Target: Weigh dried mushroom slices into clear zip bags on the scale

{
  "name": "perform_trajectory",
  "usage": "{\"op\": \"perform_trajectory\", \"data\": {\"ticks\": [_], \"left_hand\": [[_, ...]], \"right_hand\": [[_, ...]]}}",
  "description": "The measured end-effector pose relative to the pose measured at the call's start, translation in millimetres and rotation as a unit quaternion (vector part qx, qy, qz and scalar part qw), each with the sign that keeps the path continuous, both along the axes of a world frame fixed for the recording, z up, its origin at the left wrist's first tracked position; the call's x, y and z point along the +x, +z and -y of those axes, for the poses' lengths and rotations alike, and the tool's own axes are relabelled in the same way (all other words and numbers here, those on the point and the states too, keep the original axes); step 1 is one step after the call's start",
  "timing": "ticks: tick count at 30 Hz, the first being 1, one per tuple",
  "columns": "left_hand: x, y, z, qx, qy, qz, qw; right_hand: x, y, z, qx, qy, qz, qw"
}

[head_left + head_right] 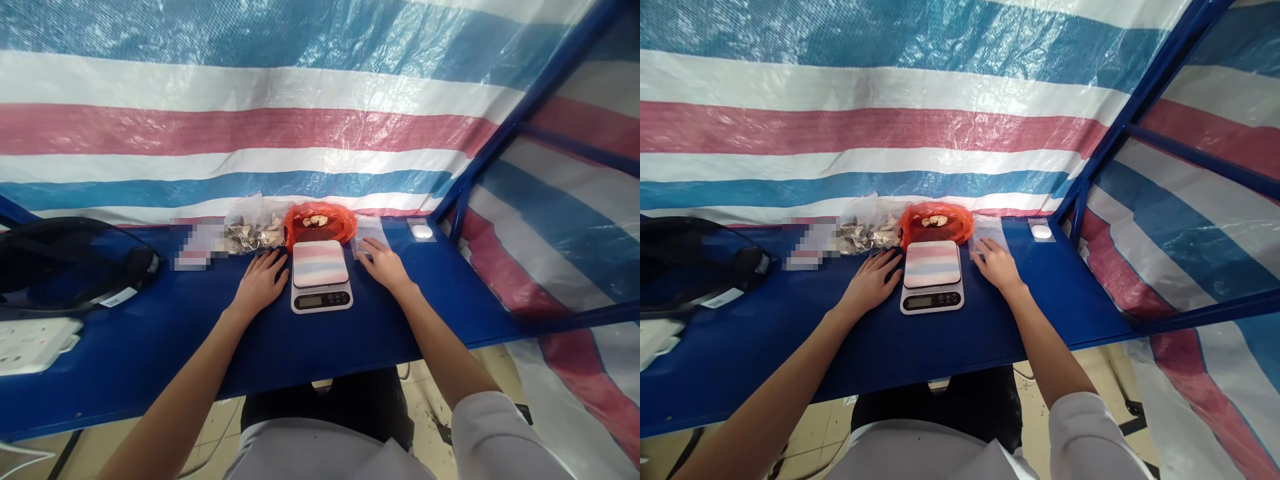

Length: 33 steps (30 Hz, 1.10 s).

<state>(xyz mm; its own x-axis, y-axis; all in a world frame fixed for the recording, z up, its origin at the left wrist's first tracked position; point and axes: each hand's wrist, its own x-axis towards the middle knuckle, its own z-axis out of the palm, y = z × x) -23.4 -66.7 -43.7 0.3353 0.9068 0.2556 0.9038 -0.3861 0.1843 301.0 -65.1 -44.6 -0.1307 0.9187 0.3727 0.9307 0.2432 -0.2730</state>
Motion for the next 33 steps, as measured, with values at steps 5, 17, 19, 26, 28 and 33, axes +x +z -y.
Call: {"op": "perform_trajectory", "data": {"ticks": [5,17,19,26,28,33], "left_hand": [[0.8,-2.8,0.3,0.003,0.003,-0.005,1.0],[1.5,-4.3,2.5,0.008,-0.004,0.015,1.0],[1.4,-4.0,2.6,0.007,-0.004,0.016,1.0],[1.0,-3.6,2.1,0.001,0.001,0.013,1.0],[0.8,-3.7,1.9,0.007,0.002,0.017,1.0],[0.7,-2.2,1.1,0.013,0.001,0.042,0.999]], "right_hand": [[12.0,-5.2,-28.8,-0.018,-0.024,0.022,0.999],[11.0,-17.2,-26.2,0.009,-0.052,-0.015,0.998],[9.5,-14.5,-24.4,0.015,-0.059,-0.016,0.998],[6.3,-8.0,-18.7,0.016,-0.08,-0.023,0.996],[6.7,-6.1,-17.6,0.021,-0.084,-0.031,0.996],[10.4,2.0,-12.9,0.036,-0.094,-0.067,0.993]]}}
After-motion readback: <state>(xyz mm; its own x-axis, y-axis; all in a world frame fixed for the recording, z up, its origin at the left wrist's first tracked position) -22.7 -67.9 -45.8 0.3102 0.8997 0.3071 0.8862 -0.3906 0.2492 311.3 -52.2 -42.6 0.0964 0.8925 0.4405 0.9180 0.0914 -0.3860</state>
